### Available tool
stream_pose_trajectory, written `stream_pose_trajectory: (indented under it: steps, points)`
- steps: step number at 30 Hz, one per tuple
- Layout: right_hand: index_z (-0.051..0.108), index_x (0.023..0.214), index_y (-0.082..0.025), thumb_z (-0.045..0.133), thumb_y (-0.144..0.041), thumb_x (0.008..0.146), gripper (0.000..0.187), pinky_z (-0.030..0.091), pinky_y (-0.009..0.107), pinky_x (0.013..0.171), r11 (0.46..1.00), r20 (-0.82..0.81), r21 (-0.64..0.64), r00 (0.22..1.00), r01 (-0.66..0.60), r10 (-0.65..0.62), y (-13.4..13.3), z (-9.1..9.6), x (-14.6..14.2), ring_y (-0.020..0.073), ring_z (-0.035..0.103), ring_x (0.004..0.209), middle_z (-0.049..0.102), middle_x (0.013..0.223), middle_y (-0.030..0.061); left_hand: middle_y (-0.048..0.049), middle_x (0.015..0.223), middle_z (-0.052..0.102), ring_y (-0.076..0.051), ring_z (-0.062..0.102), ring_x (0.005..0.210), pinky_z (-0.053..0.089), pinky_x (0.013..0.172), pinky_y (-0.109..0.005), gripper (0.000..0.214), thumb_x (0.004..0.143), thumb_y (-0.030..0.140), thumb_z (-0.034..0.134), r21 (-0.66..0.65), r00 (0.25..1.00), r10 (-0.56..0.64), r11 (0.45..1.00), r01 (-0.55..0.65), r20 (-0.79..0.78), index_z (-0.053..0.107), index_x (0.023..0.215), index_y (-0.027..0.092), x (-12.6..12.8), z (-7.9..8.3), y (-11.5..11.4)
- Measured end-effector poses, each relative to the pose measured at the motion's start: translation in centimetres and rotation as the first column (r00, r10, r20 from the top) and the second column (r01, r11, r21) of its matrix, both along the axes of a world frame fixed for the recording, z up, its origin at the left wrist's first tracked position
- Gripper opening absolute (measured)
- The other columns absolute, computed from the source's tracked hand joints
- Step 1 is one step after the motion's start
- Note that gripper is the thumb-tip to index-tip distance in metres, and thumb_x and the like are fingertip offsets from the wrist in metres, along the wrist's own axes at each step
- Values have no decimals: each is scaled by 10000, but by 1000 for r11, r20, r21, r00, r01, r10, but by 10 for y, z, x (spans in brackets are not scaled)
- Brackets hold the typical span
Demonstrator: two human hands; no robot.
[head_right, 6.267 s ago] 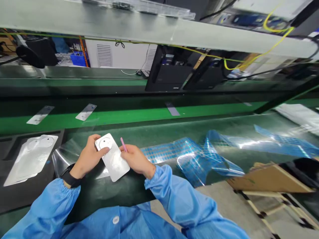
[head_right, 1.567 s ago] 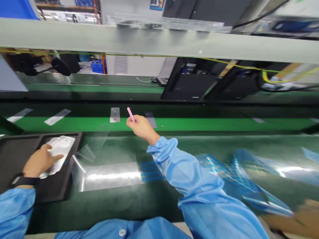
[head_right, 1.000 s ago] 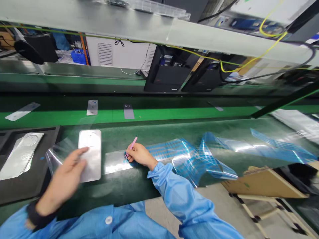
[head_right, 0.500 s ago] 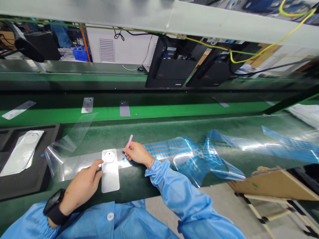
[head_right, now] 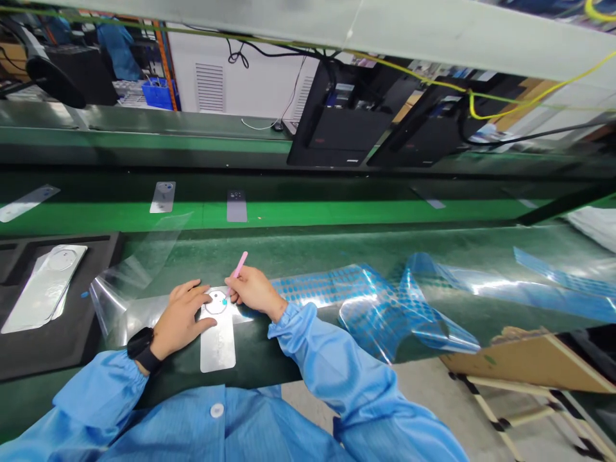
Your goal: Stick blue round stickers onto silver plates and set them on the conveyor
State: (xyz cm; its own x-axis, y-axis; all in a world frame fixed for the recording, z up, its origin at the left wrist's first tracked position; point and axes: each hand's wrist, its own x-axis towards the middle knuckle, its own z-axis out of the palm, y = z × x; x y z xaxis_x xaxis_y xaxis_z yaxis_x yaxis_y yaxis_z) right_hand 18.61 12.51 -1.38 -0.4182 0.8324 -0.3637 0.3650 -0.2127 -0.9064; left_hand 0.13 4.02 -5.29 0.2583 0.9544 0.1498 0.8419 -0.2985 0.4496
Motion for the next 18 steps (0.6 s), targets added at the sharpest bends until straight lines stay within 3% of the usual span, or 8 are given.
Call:
stream_pose_trajectory:
  steps: [7, 18]
  points:
    - [546, 657, -152, 597, -186, 851, 203, 463, 166, 425, 999, 42, -35, 999, -23, 24, 7, -9, -8, 87, 569, 437, 594, 505, -14, -104, 1215, 657, -341, 480, 1252, 373, 1021, -561, 292, 732, 323, 745, 43, 1000, -17, 999, 16, 25, 682, 1000, 227, 1, -3, -3]
    - [552, 663, -151, 556, -146, 870, 207, 472, 172, 440, 999, 79, -36, 997, -3, 6, 3, -5, -9, 85, 565, 437, 596, 521, -13, -99, 1224, 652, -340, 476, 1254, 368, 1023, -560, 298, 738, 329, 746, 46, 1000, -21, 999, 20, 23, 681, 1012, 230, 2, -5, -5]
